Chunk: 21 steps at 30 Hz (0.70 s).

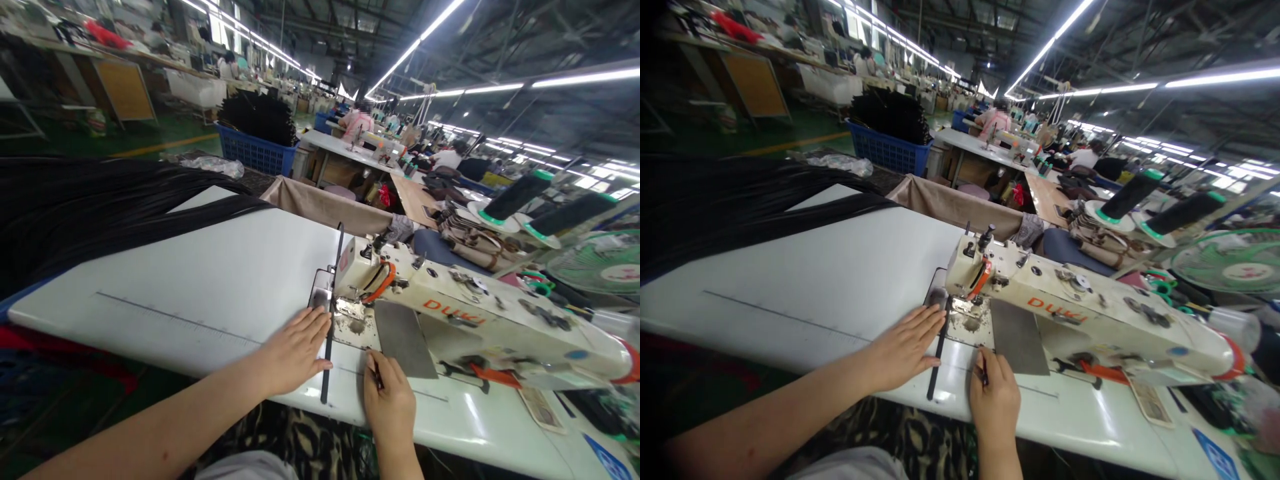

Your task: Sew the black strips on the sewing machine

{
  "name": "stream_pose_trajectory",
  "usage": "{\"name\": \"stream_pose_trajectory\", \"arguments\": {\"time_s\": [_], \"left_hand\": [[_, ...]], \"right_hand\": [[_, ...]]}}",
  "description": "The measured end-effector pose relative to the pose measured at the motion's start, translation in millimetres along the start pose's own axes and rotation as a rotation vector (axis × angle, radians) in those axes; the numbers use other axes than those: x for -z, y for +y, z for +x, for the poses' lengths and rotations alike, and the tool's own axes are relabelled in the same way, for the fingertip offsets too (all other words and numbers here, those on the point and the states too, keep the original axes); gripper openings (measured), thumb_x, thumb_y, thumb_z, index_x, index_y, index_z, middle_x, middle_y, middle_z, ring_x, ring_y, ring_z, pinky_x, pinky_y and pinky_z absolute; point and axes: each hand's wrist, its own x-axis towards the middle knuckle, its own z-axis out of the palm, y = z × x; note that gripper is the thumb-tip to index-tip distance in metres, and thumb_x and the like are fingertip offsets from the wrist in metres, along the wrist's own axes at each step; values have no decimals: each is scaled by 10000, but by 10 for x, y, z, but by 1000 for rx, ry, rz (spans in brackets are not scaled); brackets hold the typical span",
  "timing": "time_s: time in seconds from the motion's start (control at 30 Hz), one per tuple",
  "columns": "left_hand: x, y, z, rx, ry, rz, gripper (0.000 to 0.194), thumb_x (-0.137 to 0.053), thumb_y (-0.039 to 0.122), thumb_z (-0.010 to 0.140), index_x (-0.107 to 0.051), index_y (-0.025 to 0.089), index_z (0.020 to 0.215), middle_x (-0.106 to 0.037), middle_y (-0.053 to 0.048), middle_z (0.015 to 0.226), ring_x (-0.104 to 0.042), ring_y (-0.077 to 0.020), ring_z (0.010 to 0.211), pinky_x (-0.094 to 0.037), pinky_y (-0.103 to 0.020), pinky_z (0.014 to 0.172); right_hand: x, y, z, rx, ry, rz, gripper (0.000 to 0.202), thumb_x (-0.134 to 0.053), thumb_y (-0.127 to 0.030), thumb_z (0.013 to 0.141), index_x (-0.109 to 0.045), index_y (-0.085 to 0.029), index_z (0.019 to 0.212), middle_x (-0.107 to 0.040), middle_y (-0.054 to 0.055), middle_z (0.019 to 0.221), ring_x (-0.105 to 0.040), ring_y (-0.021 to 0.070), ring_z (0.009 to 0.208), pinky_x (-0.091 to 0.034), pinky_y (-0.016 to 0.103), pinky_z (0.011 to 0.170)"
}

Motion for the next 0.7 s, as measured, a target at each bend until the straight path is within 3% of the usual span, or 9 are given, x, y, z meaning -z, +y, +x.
{"name": "stream_pose_trajectory", "arguments": {"time_s": [0.3,0.53,0.7], "left_hand": [[-4,6,9,25,-5,-51,775,-324,654,1032,-410,83,1549,-410,-135,1624,-350,-269,1536,-200,-415,1291],[-22,18,15,47,15,-118,573,-391,504,1068,-505,127,1484,-515,-91,1560,-426,-234,1488,-207,-391,1290],[-3,27,14,47,6,-102,562,-421,489,1063,-512,114,1472,-520,-97,1556,-436,-237,1479,-216,-395,1286]], "right_hand": [[16,-63,40,7,-5,-93,354,-433,-391,1078,-707,-167,1087,-693,75,874,-665,196,728,-473,287,641],[23,-62,55,20,7,-114,374,-417,-408,1079,-705,-170,1062,-692,69,846,-669,199,704,-460,286,608],[28,-68,45,17,-10,-120,374,-407,-391,1081,-705,-165,1078,-702,77,866,-664,204,722,-470,290,627]]}}
